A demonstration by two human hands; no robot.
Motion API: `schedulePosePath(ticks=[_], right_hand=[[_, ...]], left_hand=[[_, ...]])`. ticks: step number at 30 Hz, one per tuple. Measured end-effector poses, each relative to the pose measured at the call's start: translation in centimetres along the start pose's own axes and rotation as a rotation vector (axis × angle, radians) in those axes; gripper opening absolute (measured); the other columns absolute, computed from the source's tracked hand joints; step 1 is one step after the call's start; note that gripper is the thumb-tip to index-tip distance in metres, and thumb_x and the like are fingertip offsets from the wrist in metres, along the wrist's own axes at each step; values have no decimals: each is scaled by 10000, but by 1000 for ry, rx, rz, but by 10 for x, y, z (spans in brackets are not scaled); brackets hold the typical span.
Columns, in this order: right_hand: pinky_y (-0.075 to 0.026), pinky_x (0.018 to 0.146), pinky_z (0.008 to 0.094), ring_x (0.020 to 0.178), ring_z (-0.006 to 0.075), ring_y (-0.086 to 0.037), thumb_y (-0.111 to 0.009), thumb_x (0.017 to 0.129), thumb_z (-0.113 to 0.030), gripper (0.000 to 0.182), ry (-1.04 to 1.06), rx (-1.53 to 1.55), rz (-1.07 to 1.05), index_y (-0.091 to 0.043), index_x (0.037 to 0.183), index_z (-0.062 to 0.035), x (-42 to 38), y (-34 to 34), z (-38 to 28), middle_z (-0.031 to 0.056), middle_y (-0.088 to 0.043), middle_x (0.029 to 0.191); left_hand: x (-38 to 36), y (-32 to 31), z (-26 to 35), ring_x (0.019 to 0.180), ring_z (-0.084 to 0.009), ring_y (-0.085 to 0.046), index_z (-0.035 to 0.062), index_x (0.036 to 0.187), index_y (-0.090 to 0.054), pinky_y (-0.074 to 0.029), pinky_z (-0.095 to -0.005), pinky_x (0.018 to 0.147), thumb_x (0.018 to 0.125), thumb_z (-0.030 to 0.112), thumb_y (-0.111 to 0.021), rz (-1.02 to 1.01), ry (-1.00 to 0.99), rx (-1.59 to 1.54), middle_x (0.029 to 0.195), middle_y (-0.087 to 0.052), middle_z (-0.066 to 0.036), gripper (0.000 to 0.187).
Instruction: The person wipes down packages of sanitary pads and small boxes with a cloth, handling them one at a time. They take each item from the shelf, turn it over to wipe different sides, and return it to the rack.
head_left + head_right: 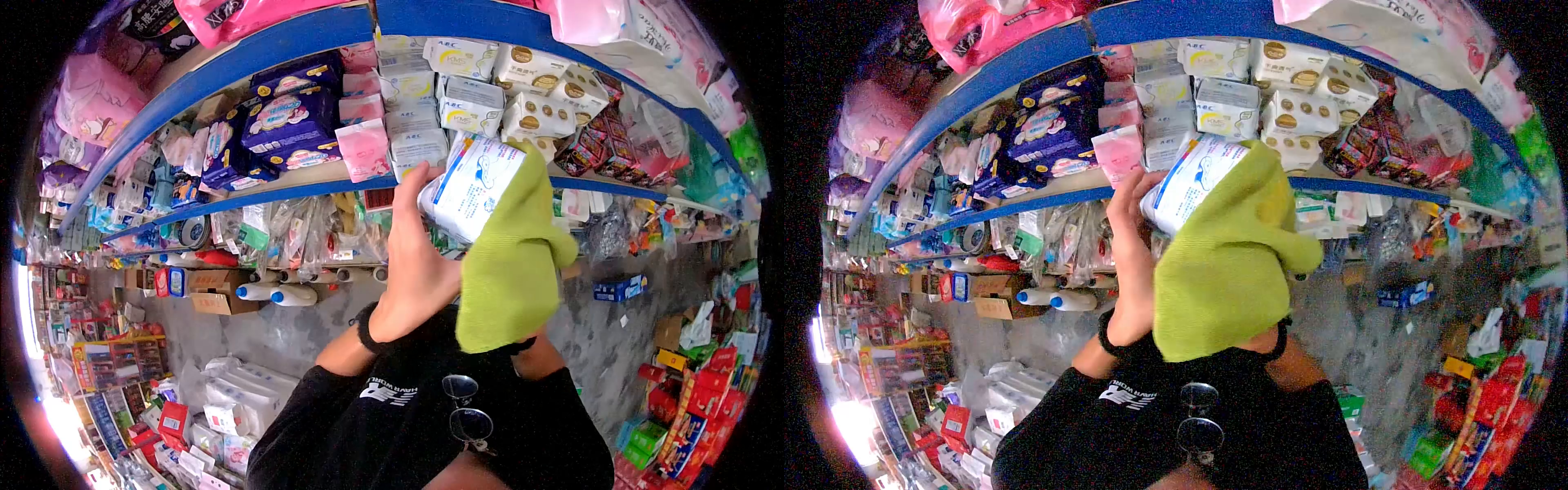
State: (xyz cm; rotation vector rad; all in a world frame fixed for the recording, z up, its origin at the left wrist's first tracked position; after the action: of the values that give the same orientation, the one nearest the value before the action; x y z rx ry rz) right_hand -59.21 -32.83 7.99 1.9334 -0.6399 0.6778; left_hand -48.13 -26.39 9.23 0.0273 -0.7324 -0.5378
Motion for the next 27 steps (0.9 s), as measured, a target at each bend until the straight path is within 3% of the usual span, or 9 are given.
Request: schedulePosePath(ticks=[3,4,8,9,12,17,23,25,27], right_hand=[[-315,988,473,1116,342,-489,-649,736,-221,402,75,-69,-26,-589,1111,-92,8,0,-8,137,-547,1170],[-316,987,474,1114,343,-490,-650,734,-219,401,76,-80,-25,-590,1110,-91,10,-1,-8,137,-548,1169],[-325,975,487,1086,354,-507,-645,721,-188,368,67,-88,62,-609,1071,-80,20,3,-11,155,-555,1147],[-325,975,487,1086,354,-507,-645,721,-188,368,64,-88,61,-609,1071,-80,21,5,-11,155,-555,1147],[-376,922,461,1018,360,-546,-614,734,-140,262,-17,-30,130,-643,979,-51,25,15,-7,177,-597,1044],[-446,794,405,845,358,-600,-570,765,-85,212,-223,194,184,-620,942,20,30,27,15,194,-625,896],[-408,859,387,958,339,-558,-571,790,-121,292,-196,183,181,-565,1026,51,23,22,44,215,-575,1036],[-409,863,369,965,270,-554,-549,831,-157,324,-527,666,328,-530,1080,48,4,14,65,172,-577,1063],[-398,892,334,1034,232,-514,-550,854,-244,414,-608,1159,406,-475,1170,12,-20,0,74,120,-543,1134]], left_hand=[[-5,-3,1,1096,-299,-461,53,1318,-249,-362,-408,929,697,182,-724,-148,-218,21,1199,-448,-185,793],[-4,-1,2,1075,-327,-469,55,1311,-271,-371,-419,912,703,221,-713,-148,-364,8,1195,-437,-202,770],[-7,8,12,1028,-340,-477,62,1319,-241,-402,-426,859,691,227,-721,-62,-508,141,1172,-398,-223,808],[-8,7,14,1028,-340,-477,62,1319,-241,-402,-426,859,691,227,-721,-64,-507,141,1172,-398,-223,808],[-7,11,25,966,-367,-518,138,1264,-305,-483,-420,775,596,-19,-735,14,-528,24,1101,-350,-177,810],[-12,21,30,944,-388,-534,175,1278,-306,-488,-429,756,562,12,-772,-92,-533,29,1096,-355,-168,869],[-16,32,30,924,-353,-545,205,1326,-253,-495,-430,750,513,177,-853,-50,-571,-94,1102,-339,-159,1010],[-11,41,27,958,-341,-528,175,1335,-208,-495,-425,757,514,230,-856,-33,-509,-133,1138,-322,-177,1047],[-6,53,13,1058,-324,-462,126,1338,-150,-469,-430,821,522,256,-846,3,-321,-264,1207,-291,-214,1080]])
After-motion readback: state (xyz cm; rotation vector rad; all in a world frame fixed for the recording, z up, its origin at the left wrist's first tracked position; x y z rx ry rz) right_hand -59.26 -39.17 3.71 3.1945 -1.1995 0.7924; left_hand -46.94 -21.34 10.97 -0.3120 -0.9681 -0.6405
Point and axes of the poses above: each hand's wrist, its own x-axis towards the middle knuckle, its own y-axis out of the back of the hand, z = x × y, the point moved 6 cm from there along x, towards the middle knuckle
